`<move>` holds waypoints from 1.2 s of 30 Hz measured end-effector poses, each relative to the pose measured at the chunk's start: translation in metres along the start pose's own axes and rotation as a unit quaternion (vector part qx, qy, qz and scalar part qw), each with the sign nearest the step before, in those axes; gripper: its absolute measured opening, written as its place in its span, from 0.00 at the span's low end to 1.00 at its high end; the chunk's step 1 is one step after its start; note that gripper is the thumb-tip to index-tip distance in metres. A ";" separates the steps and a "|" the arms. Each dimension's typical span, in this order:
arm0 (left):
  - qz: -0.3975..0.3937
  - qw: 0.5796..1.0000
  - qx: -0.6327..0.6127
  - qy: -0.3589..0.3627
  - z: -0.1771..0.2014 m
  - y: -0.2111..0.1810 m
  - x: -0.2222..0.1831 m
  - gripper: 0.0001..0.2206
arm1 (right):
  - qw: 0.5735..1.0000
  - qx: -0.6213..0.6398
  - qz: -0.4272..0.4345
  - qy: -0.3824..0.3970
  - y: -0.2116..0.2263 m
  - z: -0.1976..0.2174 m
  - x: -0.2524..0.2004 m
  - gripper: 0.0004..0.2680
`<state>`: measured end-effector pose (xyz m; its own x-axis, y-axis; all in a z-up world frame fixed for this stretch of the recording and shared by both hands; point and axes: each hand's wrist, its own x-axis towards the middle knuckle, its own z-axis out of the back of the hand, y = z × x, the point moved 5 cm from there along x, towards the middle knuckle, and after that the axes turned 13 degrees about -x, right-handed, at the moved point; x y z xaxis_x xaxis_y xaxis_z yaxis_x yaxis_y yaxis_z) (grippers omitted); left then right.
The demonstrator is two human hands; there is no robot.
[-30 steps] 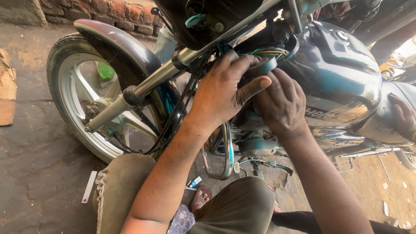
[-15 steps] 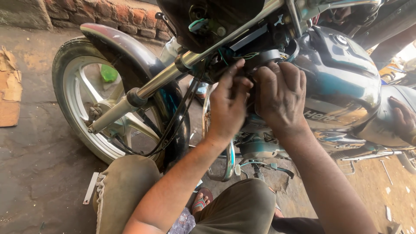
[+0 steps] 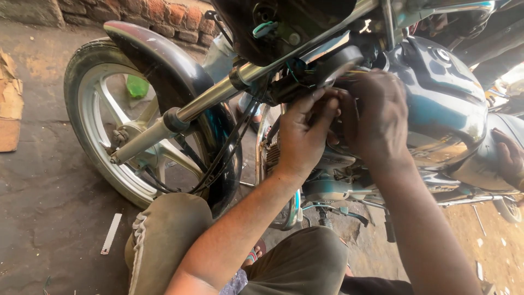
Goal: Repairing and taping the electrical wiring on the front of a motorcycle.
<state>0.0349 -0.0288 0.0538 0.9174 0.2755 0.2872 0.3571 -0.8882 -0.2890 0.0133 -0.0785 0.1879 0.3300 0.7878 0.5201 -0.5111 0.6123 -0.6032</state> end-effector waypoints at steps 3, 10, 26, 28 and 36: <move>-0.007 1.000 0.005 0.000 0.000 0.000 0.004 0.14 | 0.999 -0.027 0.014 0.025 -0.001 0.010 0.012 0.18; -0.041 0.999 -0.002 -0.006 0.014 0.014 -0.002 0.12 | 0.999 -0.015 0.027 0.042 -0.020 -0.005 -0.012 0.08; -0.293 0.895 0.335 0.030 -0.003 -0.052 0.000 0.12 | 0.987 -0.120 0.097 -0.053 0.005 0.006 -0.012 0.07; -0.272 0.897 0.346 0.041 -0.004 -0.053 0.003 0.12 | 0.990 -0.121 0.071 -0.034 0.002 0.004 -0.014 0.08; -0.276 0.890 0.355 0.075 0.001 -0.056 0.007 0.18 | 0.993 -0.116 0.026 -0.017 0.000 0.002 -0.006 0.11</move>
<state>0.0217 0.0232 0.0714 0.5526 0.4989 0.6676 0.8162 -0.1619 -0.5546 0.0094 -0.0836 0.1860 0.2781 0.8189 0.5021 -0.3288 0.5723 -0.7513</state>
